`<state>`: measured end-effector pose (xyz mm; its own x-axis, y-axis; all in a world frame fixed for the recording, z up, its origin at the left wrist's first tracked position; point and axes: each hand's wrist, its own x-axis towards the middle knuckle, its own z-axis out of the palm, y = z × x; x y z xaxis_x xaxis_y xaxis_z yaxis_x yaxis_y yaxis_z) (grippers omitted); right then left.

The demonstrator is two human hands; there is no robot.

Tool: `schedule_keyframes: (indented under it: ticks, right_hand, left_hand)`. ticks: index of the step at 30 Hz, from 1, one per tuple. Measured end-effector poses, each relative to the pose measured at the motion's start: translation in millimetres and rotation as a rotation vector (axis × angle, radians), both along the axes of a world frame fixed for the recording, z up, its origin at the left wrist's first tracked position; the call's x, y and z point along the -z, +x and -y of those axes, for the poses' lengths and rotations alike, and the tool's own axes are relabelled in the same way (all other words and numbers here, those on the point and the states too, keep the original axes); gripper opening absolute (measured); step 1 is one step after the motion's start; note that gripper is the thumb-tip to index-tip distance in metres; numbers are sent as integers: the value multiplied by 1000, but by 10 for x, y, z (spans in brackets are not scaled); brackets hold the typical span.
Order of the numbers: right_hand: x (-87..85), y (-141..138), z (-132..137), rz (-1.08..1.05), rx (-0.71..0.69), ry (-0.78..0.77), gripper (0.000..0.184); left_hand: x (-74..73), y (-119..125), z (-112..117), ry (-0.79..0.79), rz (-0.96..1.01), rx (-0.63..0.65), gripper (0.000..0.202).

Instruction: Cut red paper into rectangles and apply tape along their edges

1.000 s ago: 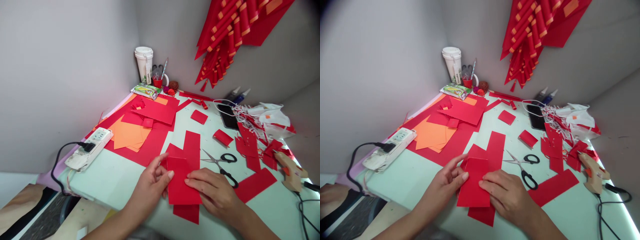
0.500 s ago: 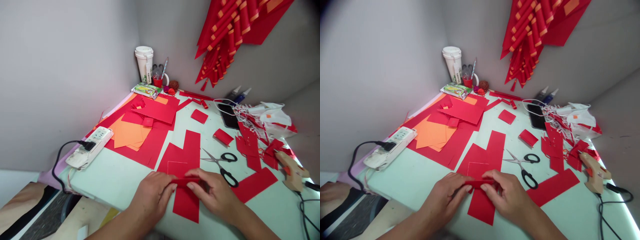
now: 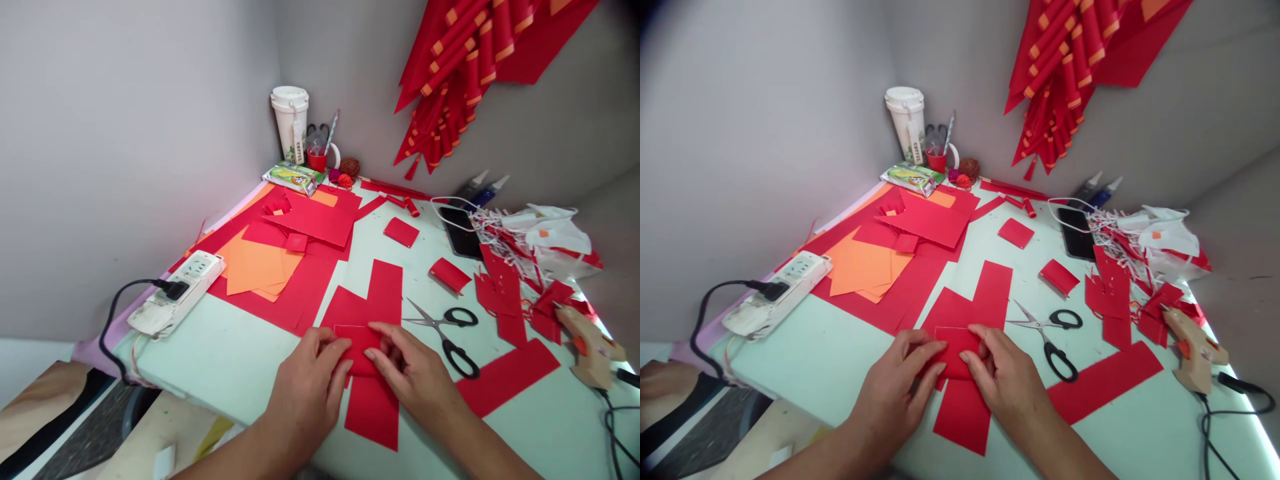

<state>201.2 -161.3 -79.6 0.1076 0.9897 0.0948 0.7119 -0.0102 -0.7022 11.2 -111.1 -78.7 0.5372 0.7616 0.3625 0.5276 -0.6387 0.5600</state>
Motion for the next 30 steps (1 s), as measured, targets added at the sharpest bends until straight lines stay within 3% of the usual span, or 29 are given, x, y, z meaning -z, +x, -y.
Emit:
schedule_keyframes:
  ticks: [10,24,30]
  right_hand:
    - [62,-21,-8,134,-39,51,35]
    - [125,-52,-13,231,-25,97,36]
    - [117,-55,-1,169,-10,78,26]
  left_hand:
    - [-4,-5,5,250,-56,141,26]
    - [19,-6,-5,255,-79,131,26]
    - [16,0,-5,250,-99,132,28]
